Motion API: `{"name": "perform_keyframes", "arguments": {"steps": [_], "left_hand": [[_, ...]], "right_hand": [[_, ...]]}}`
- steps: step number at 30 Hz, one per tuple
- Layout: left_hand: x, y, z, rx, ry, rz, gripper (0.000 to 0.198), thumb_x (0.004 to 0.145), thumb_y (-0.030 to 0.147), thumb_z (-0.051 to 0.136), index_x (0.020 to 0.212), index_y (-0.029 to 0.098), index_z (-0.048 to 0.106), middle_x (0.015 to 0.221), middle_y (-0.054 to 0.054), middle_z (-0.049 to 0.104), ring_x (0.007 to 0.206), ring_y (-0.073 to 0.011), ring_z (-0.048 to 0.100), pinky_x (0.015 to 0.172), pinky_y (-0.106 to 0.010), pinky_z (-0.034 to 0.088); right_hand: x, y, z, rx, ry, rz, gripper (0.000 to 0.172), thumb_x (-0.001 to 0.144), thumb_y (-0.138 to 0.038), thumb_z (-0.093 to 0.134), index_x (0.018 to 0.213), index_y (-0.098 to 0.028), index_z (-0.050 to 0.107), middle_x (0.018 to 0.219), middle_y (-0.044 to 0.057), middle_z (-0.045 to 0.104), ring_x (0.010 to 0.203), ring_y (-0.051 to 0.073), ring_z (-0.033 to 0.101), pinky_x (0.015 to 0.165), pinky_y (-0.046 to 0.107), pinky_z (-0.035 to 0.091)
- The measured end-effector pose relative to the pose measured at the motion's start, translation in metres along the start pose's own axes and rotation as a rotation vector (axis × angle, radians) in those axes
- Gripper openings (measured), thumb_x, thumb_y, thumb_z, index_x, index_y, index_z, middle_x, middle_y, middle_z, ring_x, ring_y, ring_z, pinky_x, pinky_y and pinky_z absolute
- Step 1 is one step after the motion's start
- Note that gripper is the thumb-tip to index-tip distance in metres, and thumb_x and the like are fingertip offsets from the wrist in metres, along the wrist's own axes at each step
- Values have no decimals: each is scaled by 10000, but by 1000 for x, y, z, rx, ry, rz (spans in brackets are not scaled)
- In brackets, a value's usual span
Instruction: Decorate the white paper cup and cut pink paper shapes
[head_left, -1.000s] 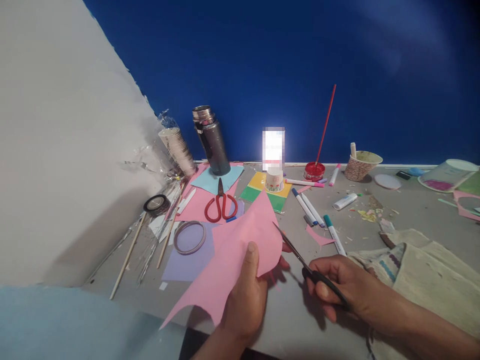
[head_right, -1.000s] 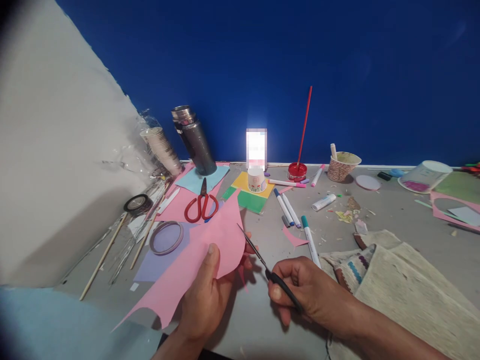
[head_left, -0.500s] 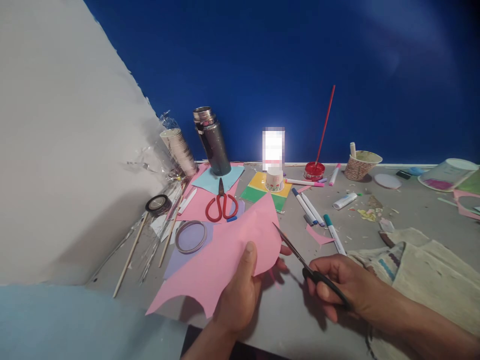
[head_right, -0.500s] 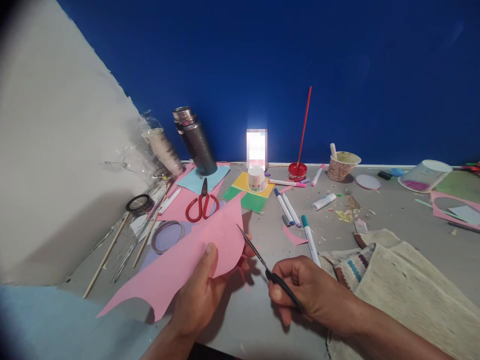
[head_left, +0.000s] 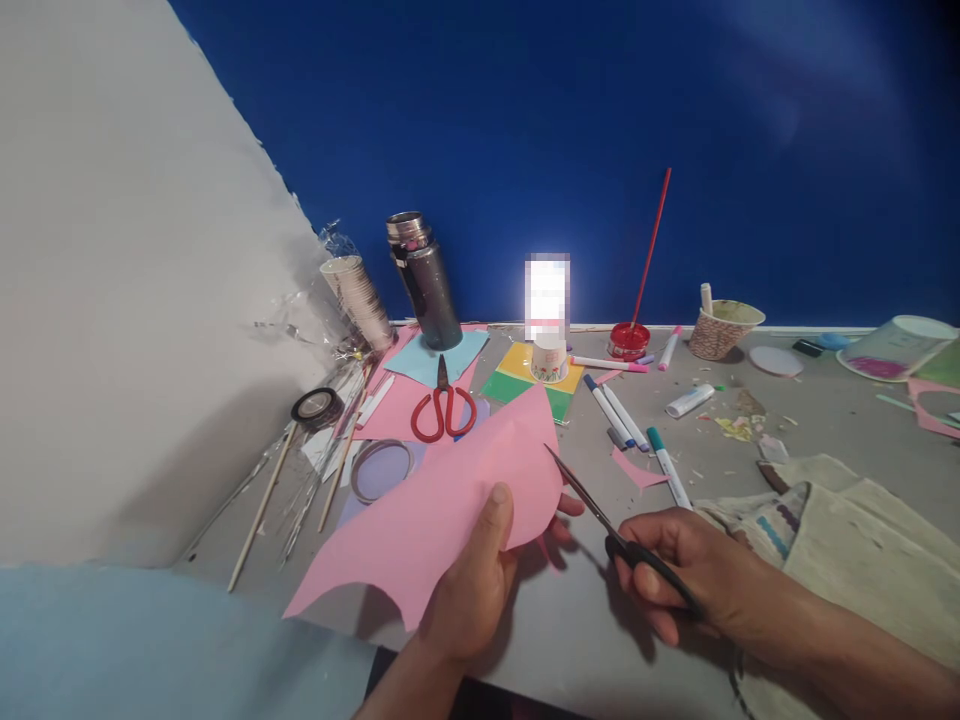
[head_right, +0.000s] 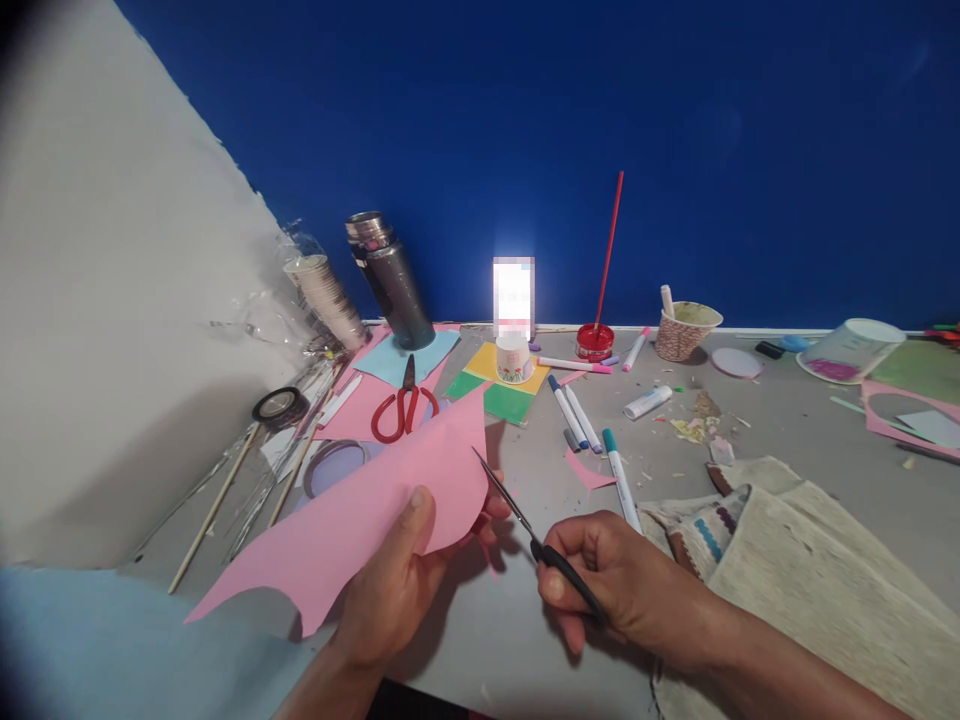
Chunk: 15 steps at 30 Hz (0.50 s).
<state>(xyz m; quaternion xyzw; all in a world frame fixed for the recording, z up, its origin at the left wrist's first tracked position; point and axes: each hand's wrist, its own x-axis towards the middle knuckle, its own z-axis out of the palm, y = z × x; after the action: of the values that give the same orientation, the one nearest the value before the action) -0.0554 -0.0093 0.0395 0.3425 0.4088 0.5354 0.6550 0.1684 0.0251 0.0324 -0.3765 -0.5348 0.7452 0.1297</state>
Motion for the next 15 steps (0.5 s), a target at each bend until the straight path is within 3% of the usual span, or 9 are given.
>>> {"name": "perform_keyframes", "arguments": {"steps": [10,15], "left_hand": [[-1,3,-2,20,-55,-37,608,975,646,540,1129,105,772,1025,-182,773,863,-271,686,789,-381,556],[-2,4,-7,50,-59,-37,578,982,625,539,1115,115,780,1017,-175,776,867,-273,687,790,-388,564]], "right_hand": [[1,2,-3,-28,4,25,700,700,-863,710,767,-181,568,531,-24,571,458,65,284,454,248,143],[-2,3,-6,-142,57,80,672,750,-846,678,799,-178,614,551,-19,598,479,70,321,513,230,234]]}}
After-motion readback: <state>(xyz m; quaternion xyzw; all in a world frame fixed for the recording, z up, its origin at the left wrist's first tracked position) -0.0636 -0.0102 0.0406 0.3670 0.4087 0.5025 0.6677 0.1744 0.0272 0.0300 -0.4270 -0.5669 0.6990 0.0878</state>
